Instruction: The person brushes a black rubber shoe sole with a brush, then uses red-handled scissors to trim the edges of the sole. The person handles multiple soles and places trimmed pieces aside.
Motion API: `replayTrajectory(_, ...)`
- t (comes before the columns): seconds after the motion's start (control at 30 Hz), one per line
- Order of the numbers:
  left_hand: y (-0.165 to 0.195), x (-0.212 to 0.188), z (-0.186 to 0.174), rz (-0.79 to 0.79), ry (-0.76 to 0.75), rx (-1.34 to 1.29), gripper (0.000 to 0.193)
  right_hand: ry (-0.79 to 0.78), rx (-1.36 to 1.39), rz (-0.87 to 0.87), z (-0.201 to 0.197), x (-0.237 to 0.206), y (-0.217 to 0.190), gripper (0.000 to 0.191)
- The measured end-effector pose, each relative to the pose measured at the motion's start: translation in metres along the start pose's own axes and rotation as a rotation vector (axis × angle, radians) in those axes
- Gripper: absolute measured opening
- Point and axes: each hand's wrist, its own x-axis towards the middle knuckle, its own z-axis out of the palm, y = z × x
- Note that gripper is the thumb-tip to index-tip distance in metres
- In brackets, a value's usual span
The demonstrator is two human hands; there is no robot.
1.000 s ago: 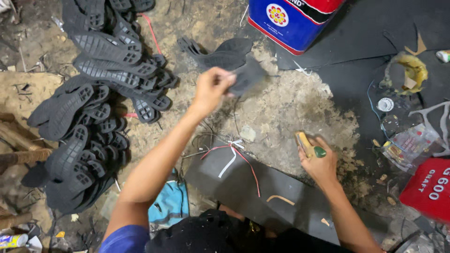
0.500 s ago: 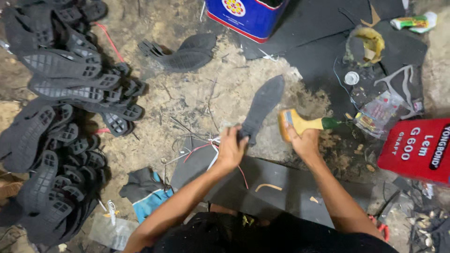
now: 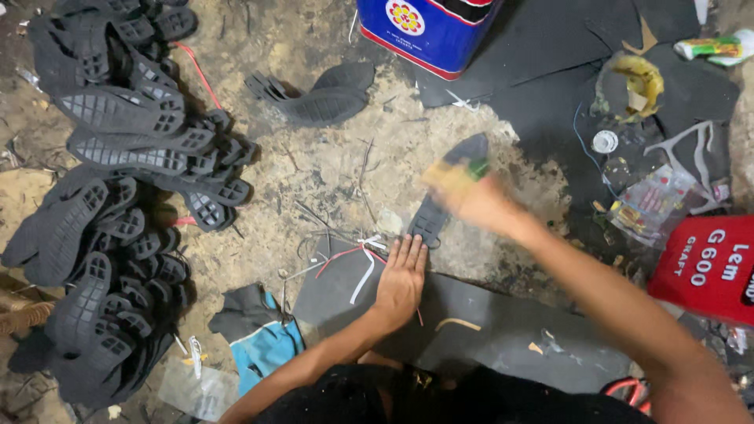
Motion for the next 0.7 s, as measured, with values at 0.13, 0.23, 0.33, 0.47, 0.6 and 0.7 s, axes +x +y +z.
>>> replayTrajectory(0.13,0.001,0.002,-0.001,-0.011,0.01,0.012,0.064,-0.25,0.873,0.376,0.014,0.014,0.001,0.045)
replayTrajectory(0.23,0.001,0.0,-0.001,-0.014,0.049,-0.009,0.064,-0.152,0.425,0.781,-0.005,0.028,0.052,0.045)
replayTrajectory(0.33,0.0,0.0,-0.001,0.005,0.049,0.001,0.063,-0.043,0.36,0.84,-0.017,0.031,0.049,0.031)
replayTrajectory(0.47,0.002,-0.001,-0.001,0.001,0.023,-0.004,0.062,-0.141,0.558,0.029,0.0,0.016,-0.025,0.047)
replayTrajectory(0.6,0.003,0.0,-0.011,-0.004,0.038,0.011,0.062,-0.406,0.198,0.347,0.005,0.01,0.024,0.026)
replayTrajectory(0.7,-0.006,0.013,-0.027,-0.004,0.077,-0.033,0.057,0.017,0.058,0.824,-0.008,-0.001,0.082,0.027)
